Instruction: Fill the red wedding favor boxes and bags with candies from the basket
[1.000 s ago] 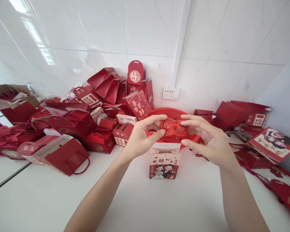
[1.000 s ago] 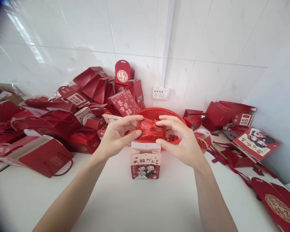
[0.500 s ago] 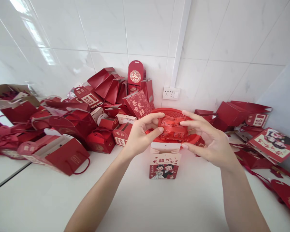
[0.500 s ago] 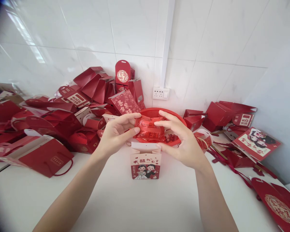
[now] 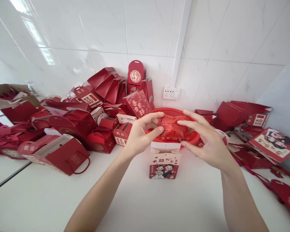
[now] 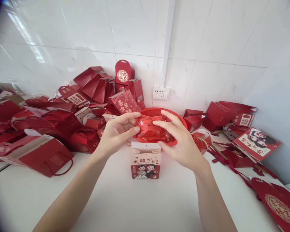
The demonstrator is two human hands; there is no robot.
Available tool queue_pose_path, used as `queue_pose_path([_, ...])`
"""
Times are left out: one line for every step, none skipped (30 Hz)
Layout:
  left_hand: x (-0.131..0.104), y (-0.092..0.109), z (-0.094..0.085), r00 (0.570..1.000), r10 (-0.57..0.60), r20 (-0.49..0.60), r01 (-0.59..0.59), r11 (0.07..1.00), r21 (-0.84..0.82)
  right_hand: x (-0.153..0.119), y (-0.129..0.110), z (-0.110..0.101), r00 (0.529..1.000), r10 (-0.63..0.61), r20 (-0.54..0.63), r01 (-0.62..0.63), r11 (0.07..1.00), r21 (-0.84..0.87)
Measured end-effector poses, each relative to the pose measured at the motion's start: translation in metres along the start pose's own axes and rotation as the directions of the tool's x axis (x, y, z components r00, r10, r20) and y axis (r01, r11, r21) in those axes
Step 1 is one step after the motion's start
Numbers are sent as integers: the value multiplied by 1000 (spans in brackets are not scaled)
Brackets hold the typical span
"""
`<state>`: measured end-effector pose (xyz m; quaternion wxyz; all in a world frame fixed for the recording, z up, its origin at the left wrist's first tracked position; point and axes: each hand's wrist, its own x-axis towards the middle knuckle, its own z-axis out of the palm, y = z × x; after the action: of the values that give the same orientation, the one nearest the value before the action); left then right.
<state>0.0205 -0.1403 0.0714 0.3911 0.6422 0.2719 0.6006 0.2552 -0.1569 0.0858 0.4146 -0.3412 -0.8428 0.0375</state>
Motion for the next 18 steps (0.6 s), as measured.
queue_pose_path([0,0,0,1000,1,1,-1,1000,-2,0,0,0,1000,-1,-4,1,1000,-20])
queue_pose_path([0,0,0,1000,2,2,-2,1000,-4,0,0,1,1000,-2,-8,2,999,-39])
queue_pose_path([0,0,0,1000,3,3,-3,1000,-6,0,-1,1,1000,-4,-12,4,998,-57])
queue_pose_path([0,0,0,1000,4,2,-4,1000,-5,0,-1,1,1000,-8,-15,7,997,-70])
queue_pose_path([0,0,0,1000,4,2,-4,1000,-5,0,-1,1,1000,-13,-19,11,997,-81])
queue_pose_path([0,0,0,1000,3,1,-3,1000,-5,0,-1,1,1000,-17,-23,15,996,-88])
queue_pose_path([0,0,0,1000,1,2,-1,1000,-3,0,-1,2,999,-23,-29,21,996,-91])
queue_pose_path([0,0,0,1000,-1,3,1,1000,-2,0,-1,2,999,-28,-34,25,996,-91])
queue_pose_path([0,0,0,1000,-2,5,2,1000,-1,0,-1,2,999,-32,-40,28,996,-89])
queue_pose_path([1,0,0,1000,-2,6,2,1000,-1,0,-1,2,998,-34,-46,30,996,-85])
queue_pose_path([1,0,0,1000,0,6,0,1000,0,0,-1,3,998,-36,-52,32,996,-82])
queue_pose_path([1,0,0,1000,3,6,-3,1000,1,0,-1,3,998,-40,-58,35,996,-79])
queue_pose_path([1,0,0,1000,5,8,-5,1000,1,0,0,3,997,-45,-65,40,996,-77])
queue_pose_path([1,0,0,1000,4,10,-4,1000,1,0,0,2,996,-52,-71,47,996,-73])
queue_pose_path([0,1,-1,1000,-1,12,1,1000,0,0,0,2,995,-61,-76,56,996,-64])
queue_pose_path([0,1,-1,1000,-9,11,9,1000,-2,0,0,2,995,-68,-79,64,997,-48])
queue_pose_path([0,1,-1,1000,-19,10,19,1000,-3,1,0,1,994,-72,-81,70,997,-25])
queue_pose_path([0,2,-1,1000,-30,9,30,1000,-3,1,-1,1,994,-74,-86,74,997,2])
